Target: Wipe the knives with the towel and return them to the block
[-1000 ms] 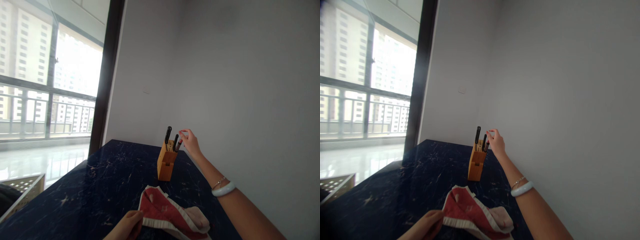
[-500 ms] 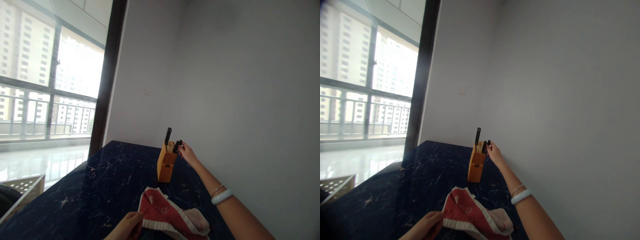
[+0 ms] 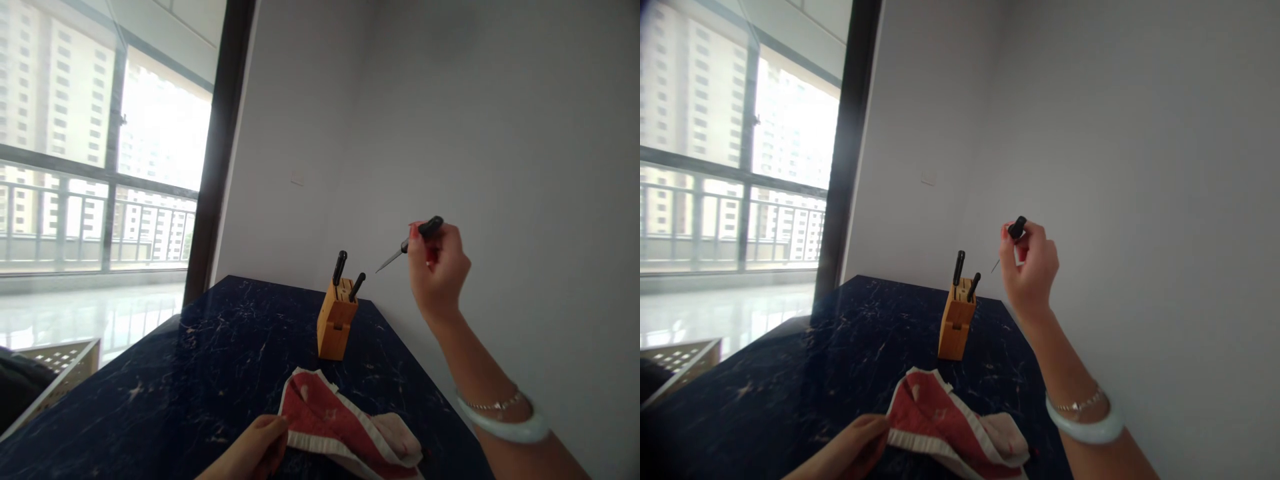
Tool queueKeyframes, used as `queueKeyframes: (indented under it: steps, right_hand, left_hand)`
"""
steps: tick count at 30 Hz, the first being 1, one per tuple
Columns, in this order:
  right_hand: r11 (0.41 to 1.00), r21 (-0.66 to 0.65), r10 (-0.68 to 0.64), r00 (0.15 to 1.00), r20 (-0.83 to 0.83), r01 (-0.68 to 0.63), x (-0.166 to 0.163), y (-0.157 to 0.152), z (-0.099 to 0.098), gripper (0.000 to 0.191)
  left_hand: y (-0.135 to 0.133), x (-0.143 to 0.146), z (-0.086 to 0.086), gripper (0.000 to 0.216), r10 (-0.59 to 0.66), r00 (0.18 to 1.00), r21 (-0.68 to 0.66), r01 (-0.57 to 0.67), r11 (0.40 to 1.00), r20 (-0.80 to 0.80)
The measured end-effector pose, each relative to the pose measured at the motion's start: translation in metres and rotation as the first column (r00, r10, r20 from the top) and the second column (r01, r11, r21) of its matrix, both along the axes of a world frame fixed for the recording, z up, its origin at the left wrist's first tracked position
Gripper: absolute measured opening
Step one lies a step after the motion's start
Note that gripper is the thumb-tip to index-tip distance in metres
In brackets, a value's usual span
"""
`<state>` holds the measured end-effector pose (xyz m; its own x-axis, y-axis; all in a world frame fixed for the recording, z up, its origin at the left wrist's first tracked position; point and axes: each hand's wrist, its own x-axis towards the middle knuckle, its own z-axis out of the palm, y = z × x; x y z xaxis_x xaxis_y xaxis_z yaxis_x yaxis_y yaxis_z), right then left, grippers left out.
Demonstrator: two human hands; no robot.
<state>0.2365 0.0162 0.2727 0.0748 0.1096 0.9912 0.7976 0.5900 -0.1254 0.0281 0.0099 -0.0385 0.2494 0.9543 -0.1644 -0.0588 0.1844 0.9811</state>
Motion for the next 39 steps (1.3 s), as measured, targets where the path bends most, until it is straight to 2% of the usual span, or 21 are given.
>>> queueKeyframes:
  steps: [2,5,7,8,10,12,15,18,22,24,27,30,33,35,39]
  right_hand:
    - [0.999,0.05,0.021,0.999,0.044,-0.023,-0.012,-0.024,-0.022,0.02]
    - [0.996,-0.028,0.084,0.994,0.066,-0.082,-0.027,-0.041,-0.079,0.019]
    - [0.969,-0.191,0.184,0.976,0.121,-0.159,-0.036,-0.042,-0.121,0.013]
    - [0.945,-0.257,0.232,0.968,0.095,-0.201,-0.04,-0.041,-0.141,0.011]
    - [0.906,-0.338,0.299,0.95,0.09,-0.254,-0.047,-0.039,-0.175,0.011]
    - [0.884,-0.38,0.341,0.931,0.131,-0.27,-0.053,-0.037,-0.201,0.009]
    - [0.851,-0.456,0.387,0.898,0.209,-0.261,-0.06,-0.037,-0.227,0.012]
    - [0.838,-0.478,0.436,0.851,0.294,-0.264,-0.065,-0.038,-0.242,0.018]
    - [0.822,-0.474,0.489,0.819,0.3,-0.317,-0.072,-0.037,-0.258,0.029]
    - [0.799,-0.504,0.5,0.827,0.256,-0.326,-0.074,-0.036,-0.264,0.037]
    - [0.765,-0.593,0.434,0.881,0.187,-0.25,-0.072,-0.034,-0.266,0.05]
    - [0.728,-0.673,0.37,0.902,0.223,-0.132,-0.067,-0.033,-0.262,0.048]
    - [0.669,-0.743,0.358,0.878,0.319,-0.003,-0.064,-0.032,-0.259,0.028]
    - [0.657,-0.75,0.335,0.861,0.383,0.078,-0.063,-0.03,-0.259,0.023]
    - [0.666,-0.712,0.263,0.824,0.502,0.222,-0.057,-0.023,-0.259,0.033]
  left_hand:
    - [-0.001,0.0,0.003,0.059,-0.033,0.999,0.007,0.033,0.999,-0.017]
    - [-0.003,-0.001,0.009,0.061,-0.07,0.997,0.026,0.071,0.997,-0.033]
    - [-0.004,-0.002,0.014,0.062,-0.084,0.996,0.034,0.084,0.996,-0.018]
    - [-0.005,-0.003,0.017,0.063,-0.093,0.996,0.045,0.093,0.995,0.006]
    - [-0.007,-0.004,0.025,0.064,-0.11,0.991,0.089,0.103,0.991,0.08]
    - [-0.01,-0.006,0.035,0.063,-0.128,0.977,0.128,0.107,0.986,0.169]
    - [-0.017,-0.007,0.05,0.063,-0.154,0.945,0.139,0.118,0.983,0.287]
    - [-0.026,-0.005,0.06,0.055,-0.14,0.907,0.178,0.073,0.981,0.397]
    - [-0.03,-0.001,0.057,0.038,-0.036,0.882,0.11,-0.018,0.994,0.471]
    - [-0.028,-0.002,0.053,0.031,0.013,0.873,0.085,-0.062,0.994,0.487]
    - [-0.021,-0.012,0.051,0.029,0.063,0.874,0.103,-0.127,0.987,0.482]
    - [-0.011,-0.025,0.05,0.034,0.208,0.903,0.152,-0.282,0.947,0.377]
    - [-0.001,-0.032,0.047,0.043,0.324,0.915,0.22,-0.377,0.9,0.24]
    - [0.002,-0.033,0.044,0.047,0.348,0.924,0.267,-0.379,0.886,0.156]
    - [0.0,-0.032,0.044,0.046,0.342,0.936,0.371,-0.29,0.882,-0.08]
